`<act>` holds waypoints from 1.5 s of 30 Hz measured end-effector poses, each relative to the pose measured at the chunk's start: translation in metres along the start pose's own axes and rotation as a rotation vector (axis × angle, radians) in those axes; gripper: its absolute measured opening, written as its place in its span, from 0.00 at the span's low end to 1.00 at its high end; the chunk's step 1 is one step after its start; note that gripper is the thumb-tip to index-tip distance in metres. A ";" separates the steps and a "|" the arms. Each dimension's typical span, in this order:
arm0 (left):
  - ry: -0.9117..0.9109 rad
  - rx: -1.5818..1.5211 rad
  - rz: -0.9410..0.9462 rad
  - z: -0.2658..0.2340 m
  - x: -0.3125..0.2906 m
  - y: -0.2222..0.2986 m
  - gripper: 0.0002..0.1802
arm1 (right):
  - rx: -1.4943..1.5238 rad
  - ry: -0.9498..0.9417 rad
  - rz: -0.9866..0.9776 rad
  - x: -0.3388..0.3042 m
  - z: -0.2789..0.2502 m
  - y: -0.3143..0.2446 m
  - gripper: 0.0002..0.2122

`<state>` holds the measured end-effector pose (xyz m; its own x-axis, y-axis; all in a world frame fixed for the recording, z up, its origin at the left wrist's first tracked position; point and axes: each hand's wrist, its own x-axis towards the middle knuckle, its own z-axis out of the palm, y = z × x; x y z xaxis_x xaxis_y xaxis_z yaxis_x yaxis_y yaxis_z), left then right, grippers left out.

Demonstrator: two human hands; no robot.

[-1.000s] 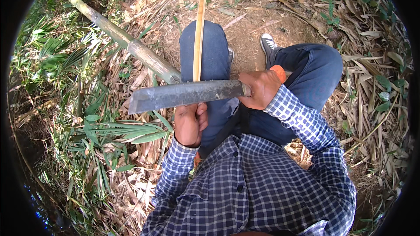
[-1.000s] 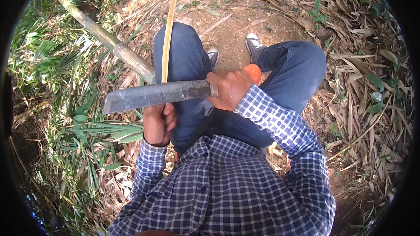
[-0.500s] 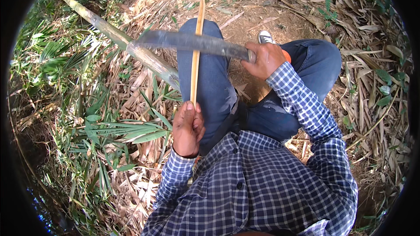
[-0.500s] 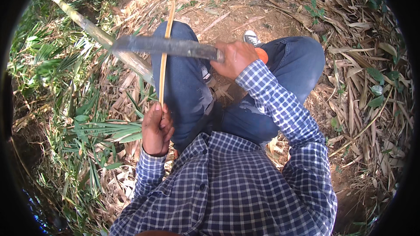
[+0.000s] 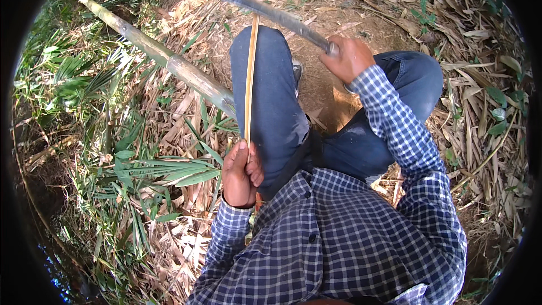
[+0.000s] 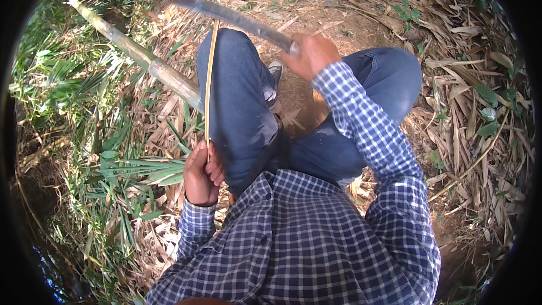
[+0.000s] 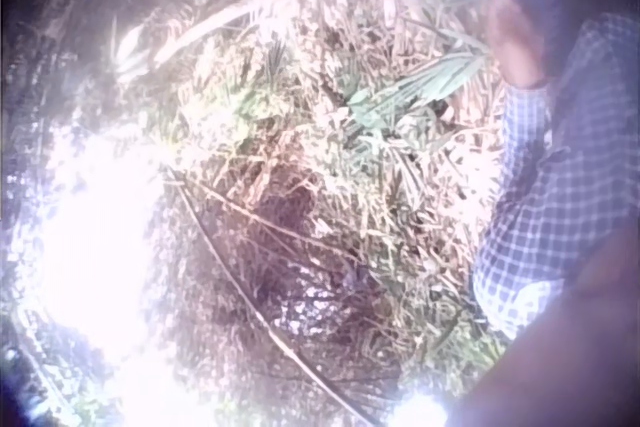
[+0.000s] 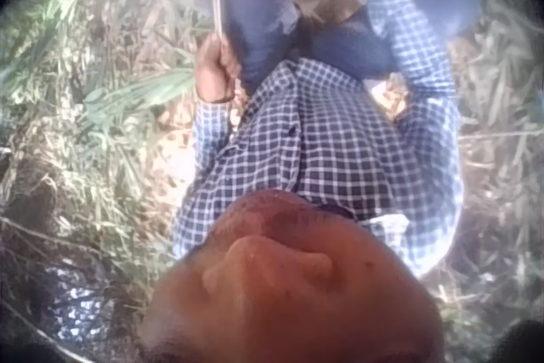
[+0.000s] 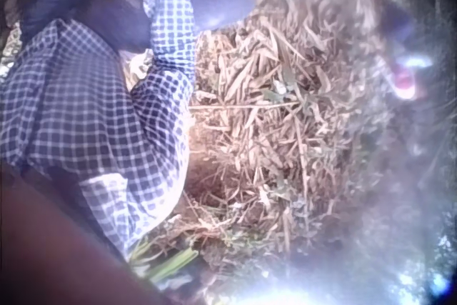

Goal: The person sits on the ground in a bamboo grove and uses a large machete to split a long bamboo stalk into thin strips. They hold the stalk against their leg and repeatedly strike it with the blade to separate the fibers.

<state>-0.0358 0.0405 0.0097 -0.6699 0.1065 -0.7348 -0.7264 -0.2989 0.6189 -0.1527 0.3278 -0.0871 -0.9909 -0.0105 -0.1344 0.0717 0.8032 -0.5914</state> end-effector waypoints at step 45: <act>0.023 0.000 -0.015 -0.001 -0.001 0.001 0.13 | 0.019 -0.125 0.182 0.002 -0.015 0.007 0.19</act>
<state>-0.0355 0.0393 0.0106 -0.6548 0.0892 -0.7505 -0.7367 -0.2970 0.6075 -0.1561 0.3423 -0.0794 -0.9395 0.0592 -0.3375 0.2518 0.7873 -0.5629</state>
